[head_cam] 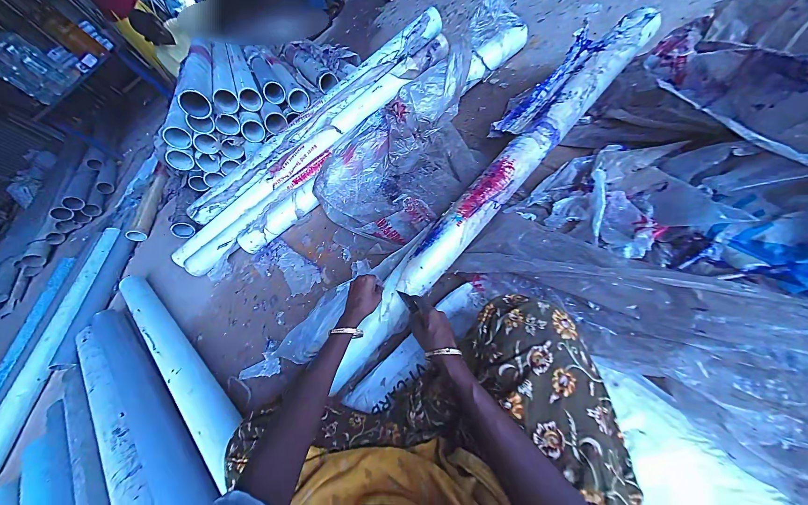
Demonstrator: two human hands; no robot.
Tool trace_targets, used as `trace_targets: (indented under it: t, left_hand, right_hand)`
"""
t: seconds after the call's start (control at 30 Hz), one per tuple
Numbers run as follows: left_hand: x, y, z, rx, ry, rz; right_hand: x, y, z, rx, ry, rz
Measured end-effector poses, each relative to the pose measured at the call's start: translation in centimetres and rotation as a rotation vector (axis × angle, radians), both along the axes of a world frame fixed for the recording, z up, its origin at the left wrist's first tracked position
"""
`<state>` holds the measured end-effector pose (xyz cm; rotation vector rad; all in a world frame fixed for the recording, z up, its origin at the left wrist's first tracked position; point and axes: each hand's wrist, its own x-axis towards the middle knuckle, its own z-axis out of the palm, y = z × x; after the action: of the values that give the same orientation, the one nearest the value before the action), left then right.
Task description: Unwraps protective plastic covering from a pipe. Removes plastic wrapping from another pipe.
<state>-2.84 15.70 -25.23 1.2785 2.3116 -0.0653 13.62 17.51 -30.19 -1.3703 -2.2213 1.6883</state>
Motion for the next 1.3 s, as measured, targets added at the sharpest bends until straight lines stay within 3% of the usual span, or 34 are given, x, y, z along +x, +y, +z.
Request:
trace_targets:
  t: [0.2,0.6,0.87,1.0,1.3]
  left_hand:
    - [-0.6,-0.2,0.0,0.051,-0.048,0.036]
    - [-2.5,0.1,-1.2,0.112,-0.098,0.116]
    - [-3.5,0.7,-1.3,0.088,-0.127,0.129]
    - [-3.6,0.8,-1.3,0.078,-0.143,0.132]
    - [-4.1,0.7,-2.1,0.076,-0.144,0.125]
  right_hand:
    - [-1.6,-0.8,1.3,0.108,-0.149,0.164]
    - [-0.9,-3.4,-1.4,0.119,-0.095,0.369]
    - [-0.4,-1.9,-0.4,0.155,-0.012,0.174]
    - [-2.4,-1.1,-0.2,0.179,-0.13,0.232]
    - [-1.7,-4.1,-0.5,0.146,-0.118,0.345]
